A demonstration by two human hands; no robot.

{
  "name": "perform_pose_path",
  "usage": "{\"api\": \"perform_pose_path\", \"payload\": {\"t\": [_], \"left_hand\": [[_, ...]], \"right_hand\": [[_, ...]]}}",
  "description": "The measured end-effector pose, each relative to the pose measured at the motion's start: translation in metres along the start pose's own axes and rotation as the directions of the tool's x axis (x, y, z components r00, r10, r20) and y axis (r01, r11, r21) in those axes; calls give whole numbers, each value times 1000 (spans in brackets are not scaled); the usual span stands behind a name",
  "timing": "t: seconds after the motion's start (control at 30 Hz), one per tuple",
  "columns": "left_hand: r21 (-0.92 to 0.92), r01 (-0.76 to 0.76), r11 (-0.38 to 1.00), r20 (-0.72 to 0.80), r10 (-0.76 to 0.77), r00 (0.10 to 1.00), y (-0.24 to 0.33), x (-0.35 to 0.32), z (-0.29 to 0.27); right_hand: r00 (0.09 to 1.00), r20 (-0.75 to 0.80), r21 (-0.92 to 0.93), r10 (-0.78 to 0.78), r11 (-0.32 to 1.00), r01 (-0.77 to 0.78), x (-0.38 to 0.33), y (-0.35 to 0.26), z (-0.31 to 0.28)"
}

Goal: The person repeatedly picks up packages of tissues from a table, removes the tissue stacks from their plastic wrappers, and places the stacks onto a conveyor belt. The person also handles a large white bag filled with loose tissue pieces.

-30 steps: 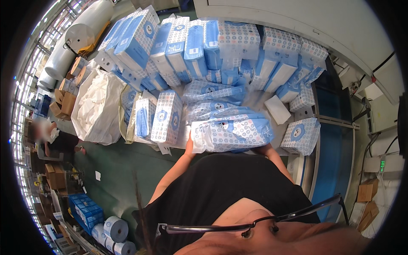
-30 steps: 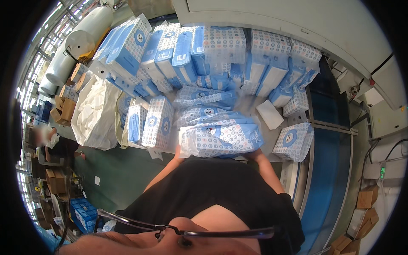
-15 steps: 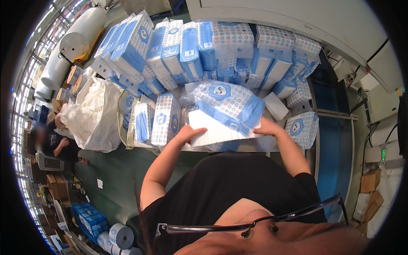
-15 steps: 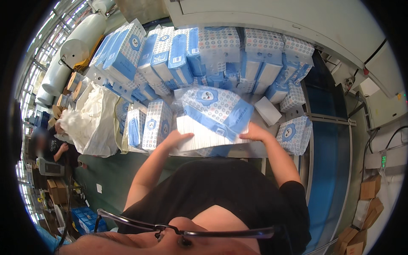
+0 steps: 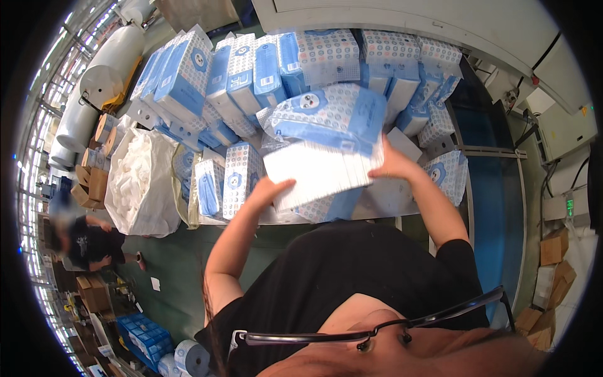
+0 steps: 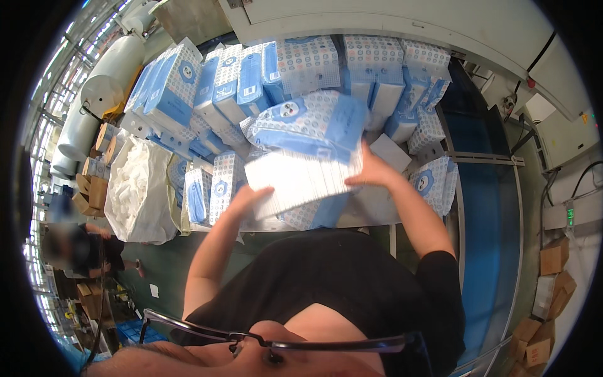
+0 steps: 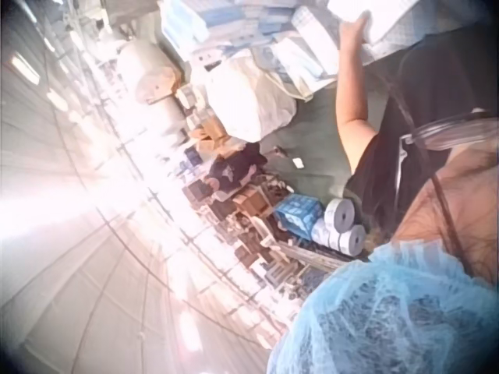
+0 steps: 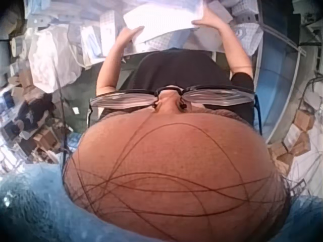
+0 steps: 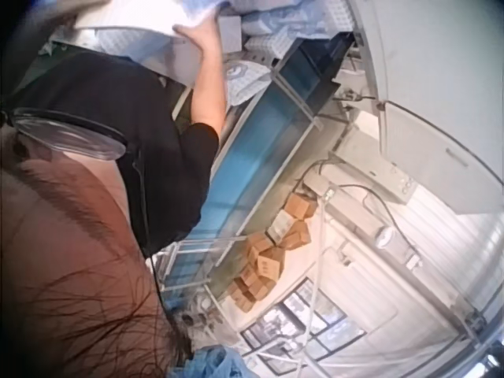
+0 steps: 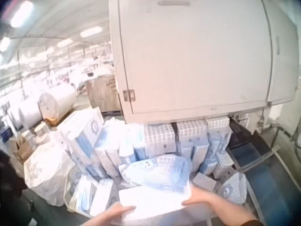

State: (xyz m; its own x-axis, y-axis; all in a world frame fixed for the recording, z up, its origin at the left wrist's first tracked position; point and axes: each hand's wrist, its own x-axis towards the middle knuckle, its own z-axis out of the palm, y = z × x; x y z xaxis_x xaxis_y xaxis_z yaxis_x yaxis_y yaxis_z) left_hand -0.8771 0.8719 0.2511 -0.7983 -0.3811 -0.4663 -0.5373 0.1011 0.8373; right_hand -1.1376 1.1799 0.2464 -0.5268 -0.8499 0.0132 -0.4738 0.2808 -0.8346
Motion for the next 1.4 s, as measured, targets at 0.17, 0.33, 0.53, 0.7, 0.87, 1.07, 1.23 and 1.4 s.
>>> {"api": "perform_pose_path", "payload": {"t": [0.17, 0.33, 0.53, 0.7, 0.87, 1.07, 1.23, 1.4], "left_hand": [[-147, -135, 980, -139, 114, 984, -36, -20, 25], [-298, -472, 830, -270, 401, 876, -23, -24, 31], [-83, -699, 710, -459, 596, 659, -36, -3, 22], [427, -702, 571, -388, 816, 428, -72, 12, -3], [266, -798, 540, -378, 820, 429, -44, -7, -4], [83, -891, 446, -267, 871, 411, 21, -8, 52], [-101, -901, 422, -138, 891, 433, 86, -27, 154], [-158, -794, 586, 142, 810, 569, 117, -21, 294]], "right_hand": [[972, -93, 39, 218, 976, -215, -36, -4, 29], [904, -426, 334, 21, 933, 136, -19, -8, 39], [780, -518, -27, -352, 918, 396, -18, -59, 19], [606, -565, -185, -559, 802, 568, -33, -93, 15], [365, -711, -573, -601, 796, 193, -66, -64, 28], [398, -776, -479, -489, 868, 130, -154, -108, 17], [358, -861, -382, -363, 924, 17, -240, -61, 0], [137, -990, 93, 46, 929, 359, -358, 39, -21]]}}
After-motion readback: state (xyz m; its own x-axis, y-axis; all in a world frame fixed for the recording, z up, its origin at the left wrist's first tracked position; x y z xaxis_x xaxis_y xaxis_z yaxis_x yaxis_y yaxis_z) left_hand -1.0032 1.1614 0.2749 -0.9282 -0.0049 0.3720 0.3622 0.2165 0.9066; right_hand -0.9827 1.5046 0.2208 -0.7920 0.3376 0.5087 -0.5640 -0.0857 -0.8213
